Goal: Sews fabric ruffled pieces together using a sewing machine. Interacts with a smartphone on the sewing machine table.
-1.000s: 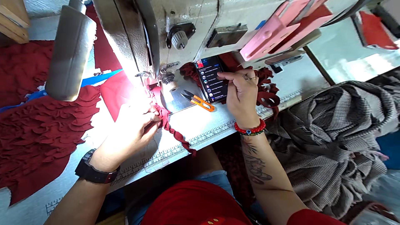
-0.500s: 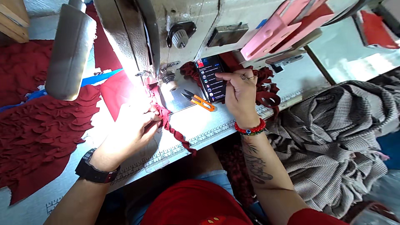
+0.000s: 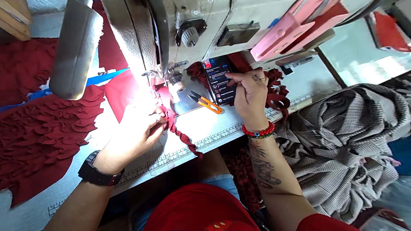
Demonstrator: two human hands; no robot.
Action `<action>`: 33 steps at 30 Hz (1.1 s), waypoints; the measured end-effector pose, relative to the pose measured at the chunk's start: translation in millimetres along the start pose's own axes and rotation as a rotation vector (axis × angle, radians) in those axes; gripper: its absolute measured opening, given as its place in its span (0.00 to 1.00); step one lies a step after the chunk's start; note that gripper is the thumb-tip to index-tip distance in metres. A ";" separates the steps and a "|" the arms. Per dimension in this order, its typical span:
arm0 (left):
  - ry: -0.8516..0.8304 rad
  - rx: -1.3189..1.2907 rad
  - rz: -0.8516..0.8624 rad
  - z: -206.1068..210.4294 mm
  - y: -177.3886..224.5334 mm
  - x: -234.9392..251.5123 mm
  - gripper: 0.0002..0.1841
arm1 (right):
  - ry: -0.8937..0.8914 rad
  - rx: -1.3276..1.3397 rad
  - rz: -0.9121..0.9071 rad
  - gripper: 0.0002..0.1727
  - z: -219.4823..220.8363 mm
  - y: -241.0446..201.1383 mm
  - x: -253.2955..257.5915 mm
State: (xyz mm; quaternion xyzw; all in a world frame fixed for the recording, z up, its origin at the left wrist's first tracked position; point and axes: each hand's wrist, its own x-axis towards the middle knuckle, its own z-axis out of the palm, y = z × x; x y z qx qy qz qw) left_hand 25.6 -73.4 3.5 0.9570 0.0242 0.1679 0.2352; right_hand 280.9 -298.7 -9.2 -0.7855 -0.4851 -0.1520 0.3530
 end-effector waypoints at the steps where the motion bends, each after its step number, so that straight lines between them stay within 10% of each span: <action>1: -0.001 0.000 -0.004 -0.1 0.4 0.1 0.13 | 0.004 -0.001 -0.003 0.24 0.2 0.3 0.1; 33: -0.001 0.009 -0.001 -0.9 1.7 0.7 0.13 | -0.010 -0.073 0.073 0.25 -0.5 0.3 -0.1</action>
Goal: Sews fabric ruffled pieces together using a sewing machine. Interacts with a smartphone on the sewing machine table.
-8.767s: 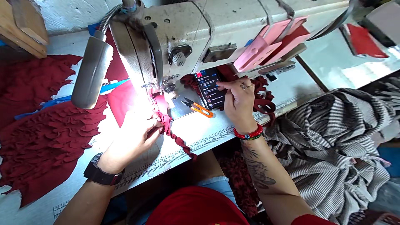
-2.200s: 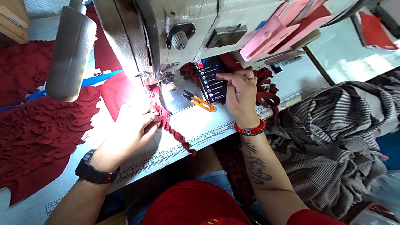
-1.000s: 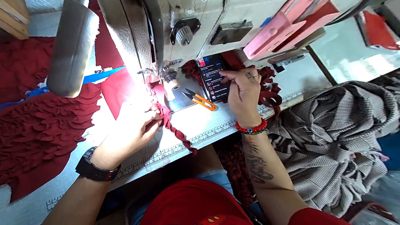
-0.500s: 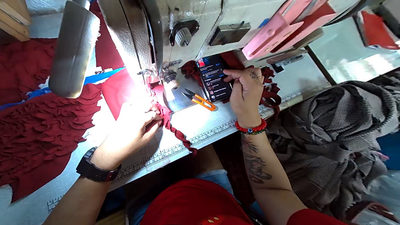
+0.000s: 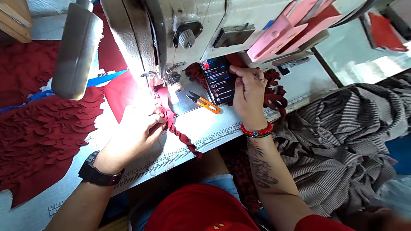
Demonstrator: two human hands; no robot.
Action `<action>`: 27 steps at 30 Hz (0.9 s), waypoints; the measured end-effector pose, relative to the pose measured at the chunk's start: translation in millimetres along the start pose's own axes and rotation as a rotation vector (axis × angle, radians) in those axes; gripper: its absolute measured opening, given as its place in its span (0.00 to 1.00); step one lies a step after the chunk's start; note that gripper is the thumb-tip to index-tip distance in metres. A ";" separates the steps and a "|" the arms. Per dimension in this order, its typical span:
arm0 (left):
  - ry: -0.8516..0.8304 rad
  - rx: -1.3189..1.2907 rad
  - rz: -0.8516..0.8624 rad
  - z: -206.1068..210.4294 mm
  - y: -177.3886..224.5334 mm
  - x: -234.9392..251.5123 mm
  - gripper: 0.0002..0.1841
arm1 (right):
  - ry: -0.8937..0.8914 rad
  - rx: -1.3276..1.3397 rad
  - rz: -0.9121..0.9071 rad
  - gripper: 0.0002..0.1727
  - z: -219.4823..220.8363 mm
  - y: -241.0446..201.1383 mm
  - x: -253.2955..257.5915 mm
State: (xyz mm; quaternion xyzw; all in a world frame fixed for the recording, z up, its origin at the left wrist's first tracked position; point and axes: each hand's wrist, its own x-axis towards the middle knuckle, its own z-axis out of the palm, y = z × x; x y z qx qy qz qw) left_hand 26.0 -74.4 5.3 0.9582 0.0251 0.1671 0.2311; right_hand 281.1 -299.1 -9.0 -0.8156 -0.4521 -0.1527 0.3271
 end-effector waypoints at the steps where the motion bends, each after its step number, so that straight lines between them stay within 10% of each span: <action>1: 0.001 -0.002 0.002 0.0 -0.2 0.2 0.13 | -0.008 -0.012 0.028 0.25 -0.1 0.3 -0.3; 27: -0.012 0.027 0.019 -1.0 -0.4 -0.7 0.12 | -0.006 -0.068 0.025 0.23 9.5 3.9 12.0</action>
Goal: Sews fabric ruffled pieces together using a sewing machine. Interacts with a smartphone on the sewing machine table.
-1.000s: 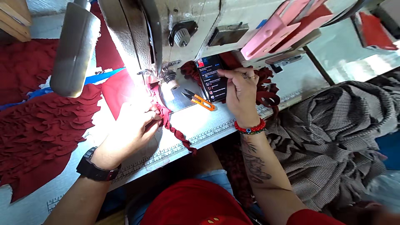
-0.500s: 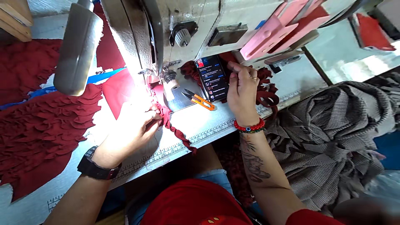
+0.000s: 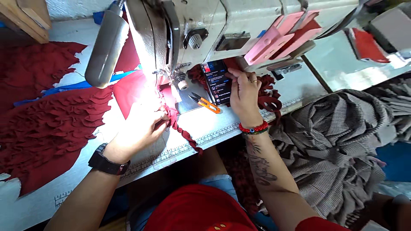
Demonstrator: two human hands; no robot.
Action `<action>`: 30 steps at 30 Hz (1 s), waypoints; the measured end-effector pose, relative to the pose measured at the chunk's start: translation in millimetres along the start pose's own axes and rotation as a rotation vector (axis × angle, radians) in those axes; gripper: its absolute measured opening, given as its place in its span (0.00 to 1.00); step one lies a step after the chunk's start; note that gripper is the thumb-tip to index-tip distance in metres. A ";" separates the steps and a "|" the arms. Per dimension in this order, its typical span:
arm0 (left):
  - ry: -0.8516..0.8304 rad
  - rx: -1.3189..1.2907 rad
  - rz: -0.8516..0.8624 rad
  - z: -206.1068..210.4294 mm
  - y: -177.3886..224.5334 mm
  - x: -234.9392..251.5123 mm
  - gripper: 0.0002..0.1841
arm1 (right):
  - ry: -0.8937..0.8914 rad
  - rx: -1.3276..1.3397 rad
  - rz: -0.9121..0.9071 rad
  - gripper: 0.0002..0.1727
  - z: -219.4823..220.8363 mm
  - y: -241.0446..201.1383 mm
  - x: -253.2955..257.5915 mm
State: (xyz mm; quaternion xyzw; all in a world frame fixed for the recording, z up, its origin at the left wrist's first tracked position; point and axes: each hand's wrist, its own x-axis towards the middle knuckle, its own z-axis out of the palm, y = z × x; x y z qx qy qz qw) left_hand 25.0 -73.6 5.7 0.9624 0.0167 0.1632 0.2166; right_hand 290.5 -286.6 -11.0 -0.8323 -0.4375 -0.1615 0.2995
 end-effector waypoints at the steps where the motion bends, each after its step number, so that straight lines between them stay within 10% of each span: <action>1: 0.000 0.005 -0.001 -0.3 0.6 -0.1 0.12 | -0.001 -0.003 0.002 0.23 0.3 0.0 0.1; 30: 0.022 -0.023 -0.007 1.4 -0.6 -0.1 0.11 | 0.032 0.024 0.027 0.23 0.1 1.1 -1.7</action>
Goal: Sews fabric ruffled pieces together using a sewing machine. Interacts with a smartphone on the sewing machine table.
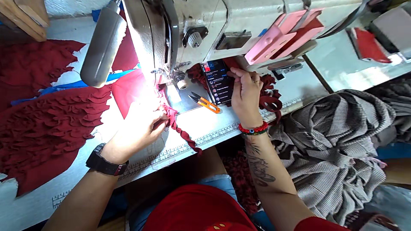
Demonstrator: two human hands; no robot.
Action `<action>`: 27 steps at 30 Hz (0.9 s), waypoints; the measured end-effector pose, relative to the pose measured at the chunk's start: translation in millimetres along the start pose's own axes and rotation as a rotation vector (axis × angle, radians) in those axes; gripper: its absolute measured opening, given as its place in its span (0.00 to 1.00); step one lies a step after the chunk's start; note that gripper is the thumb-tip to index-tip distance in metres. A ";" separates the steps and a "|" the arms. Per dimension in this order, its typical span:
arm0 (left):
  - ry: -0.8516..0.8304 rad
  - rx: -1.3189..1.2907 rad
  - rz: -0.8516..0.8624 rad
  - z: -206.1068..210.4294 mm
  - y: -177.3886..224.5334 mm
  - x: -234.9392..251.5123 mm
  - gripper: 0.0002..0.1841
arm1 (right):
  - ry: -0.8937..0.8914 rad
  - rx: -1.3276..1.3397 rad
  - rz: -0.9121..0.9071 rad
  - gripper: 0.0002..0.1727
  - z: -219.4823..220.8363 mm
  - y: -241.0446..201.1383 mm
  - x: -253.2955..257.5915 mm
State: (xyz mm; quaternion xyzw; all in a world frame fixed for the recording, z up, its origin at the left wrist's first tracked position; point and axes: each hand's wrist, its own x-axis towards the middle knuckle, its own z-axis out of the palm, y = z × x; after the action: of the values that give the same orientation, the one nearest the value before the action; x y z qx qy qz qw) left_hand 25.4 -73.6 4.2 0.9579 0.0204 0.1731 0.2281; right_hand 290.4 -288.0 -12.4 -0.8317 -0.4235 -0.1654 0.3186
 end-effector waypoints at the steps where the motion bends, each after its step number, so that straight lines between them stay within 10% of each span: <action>1: 0.003 0.001 0.001 0.2 -0.2 0.0 0.11 | -0.001 -0.003 0.003 0.23 0.1 0.2 0.0; 27: -0.019 -0.001 -0.005 -0.5 -0.9 -0.1 0.12 | -0.015 -0.038 0.007 0.23 -8.5 -5.6 -9.9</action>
State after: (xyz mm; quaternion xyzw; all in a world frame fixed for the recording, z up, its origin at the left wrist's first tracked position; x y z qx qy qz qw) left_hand 25.1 -72.7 4.2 0.9593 0.0208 0.1634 0.2292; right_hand 280.1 -297.2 -9.3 -0.8403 -0.4197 -0.1661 0.3001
